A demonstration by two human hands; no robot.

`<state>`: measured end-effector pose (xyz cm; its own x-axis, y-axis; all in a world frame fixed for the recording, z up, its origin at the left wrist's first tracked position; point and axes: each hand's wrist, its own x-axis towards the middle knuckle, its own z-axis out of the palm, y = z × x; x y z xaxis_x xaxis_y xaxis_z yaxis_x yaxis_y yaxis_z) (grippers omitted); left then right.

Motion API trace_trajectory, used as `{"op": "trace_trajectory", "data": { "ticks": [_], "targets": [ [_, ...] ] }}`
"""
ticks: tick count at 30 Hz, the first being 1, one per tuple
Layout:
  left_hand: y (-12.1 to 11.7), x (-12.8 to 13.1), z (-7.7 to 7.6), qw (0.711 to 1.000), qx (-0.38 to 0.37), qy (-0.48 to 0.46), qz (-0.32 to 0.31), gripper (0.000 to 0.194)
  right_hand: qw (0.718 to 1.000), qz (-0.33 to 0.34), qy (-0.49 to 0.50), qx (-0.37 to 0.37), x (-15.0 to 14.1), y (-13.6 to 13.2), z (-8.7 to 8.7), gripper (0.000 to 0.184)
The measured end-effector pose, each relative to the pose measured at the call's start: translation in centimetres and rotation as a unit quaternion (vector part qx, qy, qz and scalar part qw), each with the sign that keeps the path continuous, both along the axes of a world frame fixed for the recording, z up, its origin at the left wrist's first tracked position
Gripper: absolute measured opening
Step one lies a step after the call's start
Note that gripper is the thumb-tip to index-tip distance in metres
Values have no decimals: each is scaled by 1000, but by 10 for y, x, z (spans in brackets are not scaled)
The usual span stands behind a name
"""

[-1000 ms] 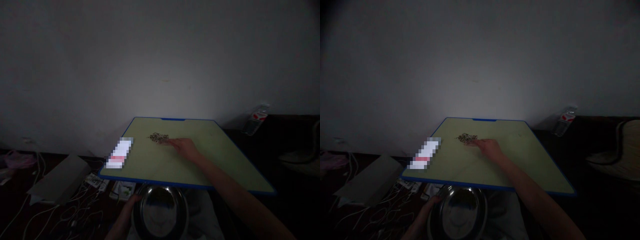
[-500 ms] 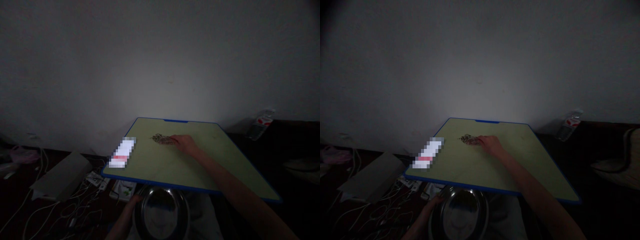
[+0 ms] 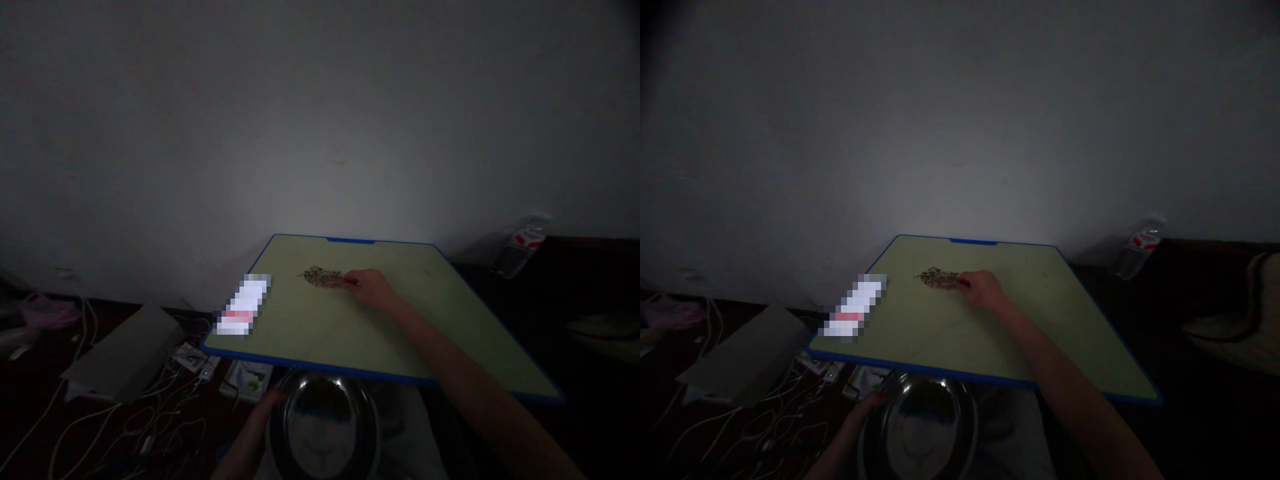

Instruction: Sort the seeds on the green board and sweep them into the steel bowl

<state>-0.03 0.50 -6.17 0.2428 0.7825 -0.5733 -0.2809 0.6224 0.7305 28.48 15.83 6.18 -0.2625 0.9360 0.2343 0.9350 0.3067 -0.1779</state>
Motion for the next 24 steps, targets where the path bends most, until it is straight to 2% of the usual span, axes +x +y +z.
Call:
{"op": "trace_trajectory", "data": {
  "ticks": [5, 10, 15, 24],
  "targets": [
    [0, -2, 6, 1000, 3, 9, -7, 27, 1000, -12, 6, 8, 1, -4, -2, 24],
    [11, -3, -6, 999, 10, 32, 4, 6, 1000, -12, 10, 20, 3, -2, -3, 23],
    [14, -1, -13, 999, -2, 35, 2, 14, 999, -16, 20, 26, 5, -1, -4, 23],
    [1, -2, -1, 1000, -2, 15, 4, 21, 993, -4, 111, 28, -1, -2, -4, 21]
  ]
}}
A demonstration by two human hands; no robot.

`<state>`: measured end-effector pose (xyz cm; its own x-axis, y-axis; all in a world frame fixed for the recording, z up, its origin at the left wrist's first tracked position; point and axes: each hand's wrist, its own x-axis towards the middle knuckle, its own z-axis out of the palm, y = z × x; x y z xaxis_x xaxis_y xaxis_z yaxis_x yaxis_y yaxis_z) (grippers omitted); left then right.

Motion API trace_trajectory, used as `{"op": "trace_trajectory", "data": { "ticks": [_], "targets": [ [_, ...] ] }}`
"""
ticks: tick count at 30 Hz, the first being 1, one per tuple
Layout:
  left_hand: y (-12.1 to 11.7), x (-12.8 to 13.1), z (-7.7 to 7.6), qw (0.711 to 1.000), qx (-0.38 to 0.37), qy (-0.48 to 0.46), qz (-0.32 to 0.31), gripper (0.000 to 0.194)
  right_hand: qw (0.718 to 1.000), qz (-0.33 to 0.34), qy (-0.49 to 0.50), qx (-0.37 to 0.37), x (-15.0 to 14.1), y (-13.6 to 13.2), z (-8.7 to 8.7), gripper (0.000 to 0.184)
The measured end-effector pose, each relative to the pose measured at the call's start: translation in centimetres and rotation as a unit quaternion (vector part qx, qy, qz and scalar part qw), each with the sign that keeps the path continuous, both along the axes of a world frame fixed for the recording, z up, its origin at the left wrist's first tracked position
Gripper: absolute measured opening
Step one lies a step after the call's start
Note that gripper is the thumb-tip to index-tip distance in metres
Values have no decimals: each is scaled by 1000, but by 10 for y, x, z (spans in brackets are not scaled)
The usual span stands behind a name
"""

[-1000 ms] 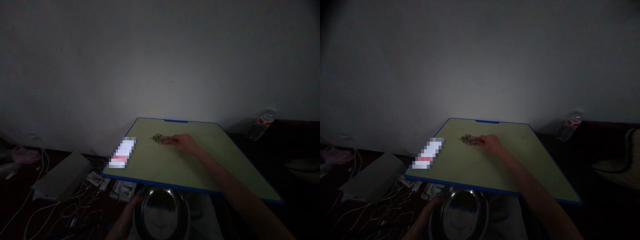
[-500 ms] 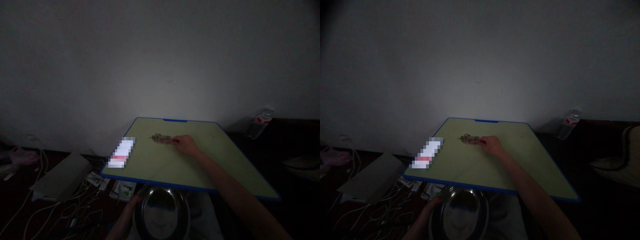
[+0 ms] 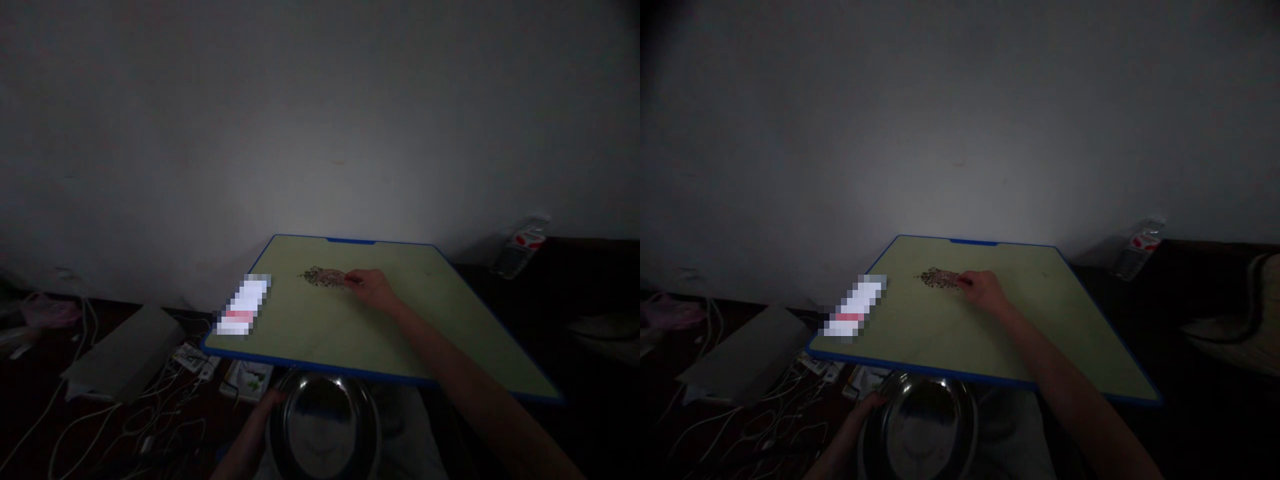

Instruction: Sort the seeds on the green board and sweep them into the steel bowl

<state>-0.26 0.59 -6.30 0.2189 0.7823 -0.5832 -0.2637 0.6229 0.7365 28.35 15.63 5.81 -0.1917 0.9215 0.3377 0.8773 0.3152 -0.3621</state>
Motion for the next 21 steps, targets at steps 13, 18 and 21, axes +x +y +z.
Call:
{"op": "trace_trajectory", "data": {
  "ticks": [13, 18, 21],
  "targets": [
    [3, 2, -3, 1000, -11, 4, -7, 20, 999, 24, 29, 9, -33, -2, -13, 26],
    [3, 0, -3, 1000, -2, 12, 2, 18, 1000, 13, 26, 6, -23, 0, -12, 26],
    [1, 0, -1, 1000, 0, 14, 3, 20, 998, 13, 60, -7, -16, 0, -9, 27]
  ]
}}
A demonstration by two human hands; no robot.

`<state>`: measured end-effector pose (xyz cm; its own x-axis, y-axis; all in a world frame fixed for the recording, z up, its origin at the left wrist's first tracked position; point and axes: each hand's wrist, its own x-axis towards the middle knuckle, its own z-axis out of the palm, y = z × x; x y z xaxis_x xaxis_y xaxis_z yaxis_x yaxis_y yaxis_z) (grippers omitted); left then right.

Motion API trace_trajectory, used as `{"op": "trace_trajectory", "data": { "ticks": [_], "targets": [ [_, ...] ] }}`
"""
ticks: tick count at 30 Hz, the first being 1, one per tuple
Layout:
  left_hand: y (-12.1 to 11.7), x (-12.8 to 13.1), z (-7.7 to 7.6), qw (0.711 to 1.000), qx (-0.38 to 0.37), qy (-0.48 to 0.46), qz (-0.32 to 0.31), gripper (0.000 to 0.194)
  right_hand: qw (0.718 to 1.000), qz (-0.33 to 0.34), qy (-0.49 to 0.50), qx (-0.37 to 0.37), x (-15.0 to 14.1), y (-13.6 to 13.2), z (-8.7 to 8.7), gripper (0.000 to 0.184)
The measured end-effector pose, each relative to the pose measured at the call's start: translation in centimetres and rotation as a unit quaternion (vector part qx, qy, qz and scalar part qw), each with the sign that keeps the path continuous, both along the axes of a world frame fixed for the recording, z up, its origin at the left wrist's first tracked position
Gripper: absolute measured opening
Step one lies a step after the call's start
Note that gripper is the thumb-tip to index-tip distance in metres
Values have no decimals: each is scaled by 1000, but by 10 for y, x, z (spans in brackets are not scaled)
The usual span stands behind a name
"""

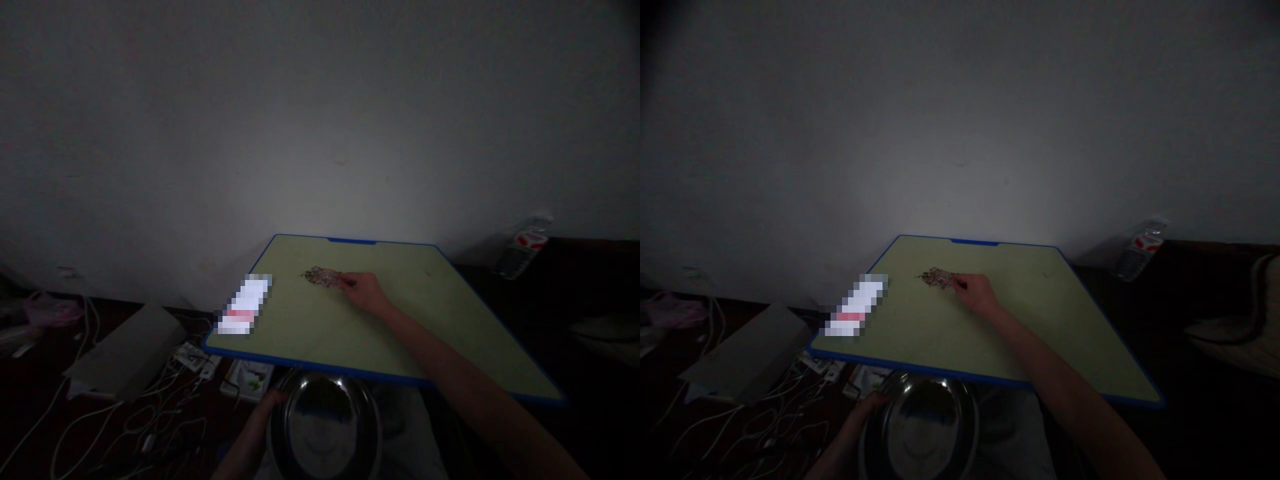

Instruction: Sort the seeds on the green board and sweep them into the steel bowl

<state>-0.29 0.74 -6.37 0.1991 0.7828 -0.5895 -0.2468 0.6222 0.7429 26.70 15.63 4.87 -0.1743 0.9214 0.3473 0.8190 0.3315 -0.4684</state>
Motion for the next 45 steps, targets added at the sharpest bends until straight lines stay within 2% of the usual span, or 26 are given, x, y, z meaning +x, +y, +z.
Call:
{"op": "trace_trajectory", "data": {
  "ticks": [5, 10, 15, 20, 24, 32, 35, 39, 42, 45],
  "targets": [
    [1, 2, 0, 1000, 7, 11, 9, 16, 999, -19, 38, 4, 8, 1, 2, 26],
    [6, 3, -2, 1000, 11, 15, 7, 12, 999, -44, 25, 17, 10, 5, -1, 26],
    [7, 0, -1, 1000, 1, 15, -4, 11, 999, -35, -5, 18, 8, 5, -4, 26],
    [3, -5, -1, 1000, -2, 5, -8, 16, 1000, 5, -3, 19, 8, 3, -4, 28],
    [5, -4, -8, 999, -20, 5, -26, 21, 1000, 5, -12, 16, 8, 3, -3, 29],
    [17, 0, -23, 999, 3, 33, -18, 9, 999, 5, -36, 12, 5, 0, -1, 29],
    [17, -4, -21, 999, -10, 28, -36, 7, 999, 4, -33, 12, 5, -1, -2, 28],
    [11, -7, -14, 997, -30, -26, -59, 17, 1000, 12, -22, 10, 5, -3, -3, 25],
    [5, -6, -8, 998, -13, -45, -44, 22, 1000, 20, -6, 13, 5, -3, -4, 24],
    [1, -4, -6, 1000, 12, -12, -14, 18, 1000, 20, -3, 18, 4, -3, -5, 26]
  ]
}}
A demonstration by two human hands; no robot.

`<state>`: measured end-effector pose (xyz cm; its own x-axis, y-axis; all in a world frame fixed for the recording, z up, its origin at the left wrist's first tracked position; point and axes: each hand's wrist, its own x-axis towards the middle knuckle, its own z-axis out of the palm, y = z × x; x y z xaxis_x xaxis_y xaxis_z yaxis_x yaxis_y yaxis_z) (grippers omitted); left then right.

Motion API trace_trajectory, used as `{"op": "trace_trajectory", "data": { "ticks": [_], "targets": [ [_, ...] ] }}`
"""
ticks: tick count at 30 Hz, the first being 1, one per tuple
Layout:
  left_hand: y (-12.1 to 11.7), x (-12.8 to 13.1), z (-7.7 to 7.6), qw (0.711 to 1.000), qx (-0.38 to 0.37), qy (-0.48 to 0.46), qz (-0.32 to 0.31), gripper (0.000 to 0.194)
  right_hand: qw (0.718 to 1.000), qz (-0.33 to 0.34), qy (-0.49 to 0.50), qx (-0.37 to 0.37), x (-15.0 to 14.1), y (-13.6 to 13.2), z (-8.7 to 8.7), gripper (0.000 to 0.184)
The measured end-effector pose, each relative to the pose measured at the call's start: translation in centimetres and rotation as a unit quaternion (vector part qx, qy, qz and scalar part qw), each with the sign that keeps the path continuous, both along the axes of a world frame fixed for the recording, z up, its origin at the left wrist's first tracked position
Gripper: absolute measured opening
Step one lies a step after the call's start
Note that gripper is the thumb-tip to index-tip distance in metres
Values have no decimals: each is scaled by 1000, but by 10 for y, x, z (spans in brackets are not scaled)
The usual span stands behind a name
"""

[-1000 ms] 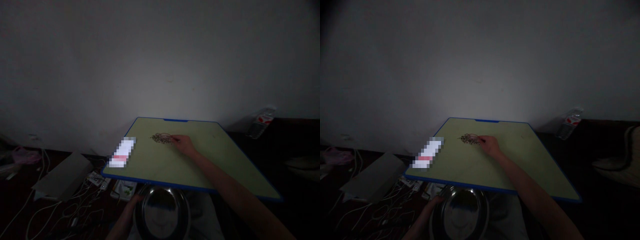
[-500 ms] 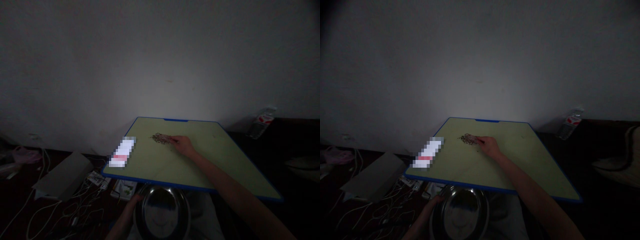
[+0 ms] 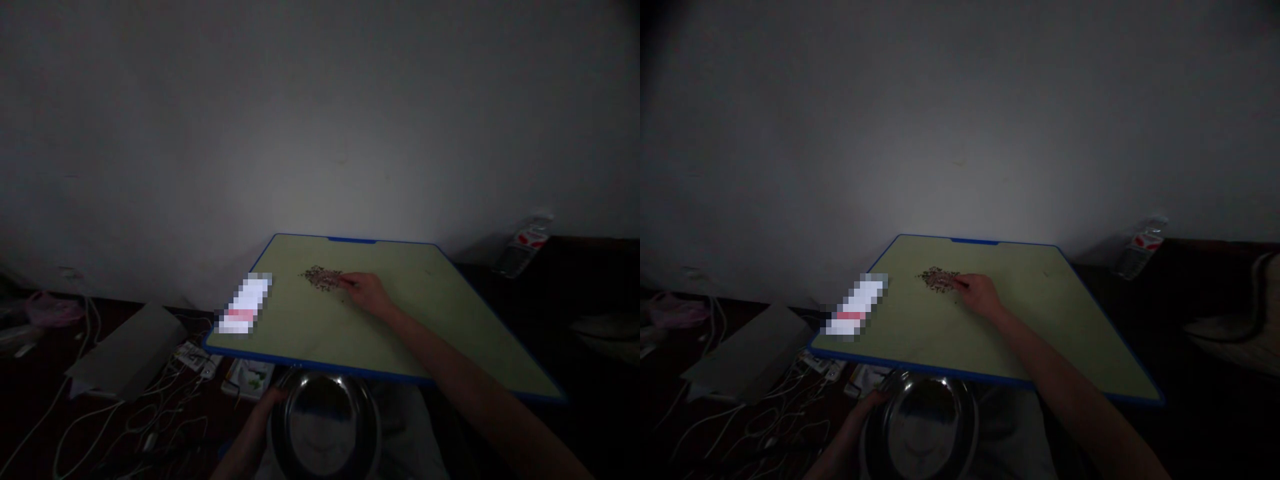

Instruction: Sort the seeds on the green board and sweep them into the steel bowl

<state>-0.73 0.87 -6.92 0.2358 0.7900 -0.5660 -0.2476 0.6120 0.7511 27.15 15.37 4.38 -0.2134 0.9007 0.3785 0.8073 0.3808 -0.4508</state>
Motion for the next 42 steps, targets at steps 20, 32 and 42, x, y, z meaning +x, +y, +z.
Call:
{"op": "trace_trajectory", "data": {
  "ticks": [20, 32, 42],
  "targets": [
    [1, -2, 9, 1000, -11, -3, -5, 24, 999, 41, 33, -8, -3, -7, 5, 25],
    [7, -2, 5, 999, -32, 11, -5, 26, 998, 53, 39, -25, -3, -8, 7, 24],
    [11, 4, 0, 999, -53, 9, -8, 8, 998, 50, 30, -27, -4, -9, 9, 24]
  ]
}}
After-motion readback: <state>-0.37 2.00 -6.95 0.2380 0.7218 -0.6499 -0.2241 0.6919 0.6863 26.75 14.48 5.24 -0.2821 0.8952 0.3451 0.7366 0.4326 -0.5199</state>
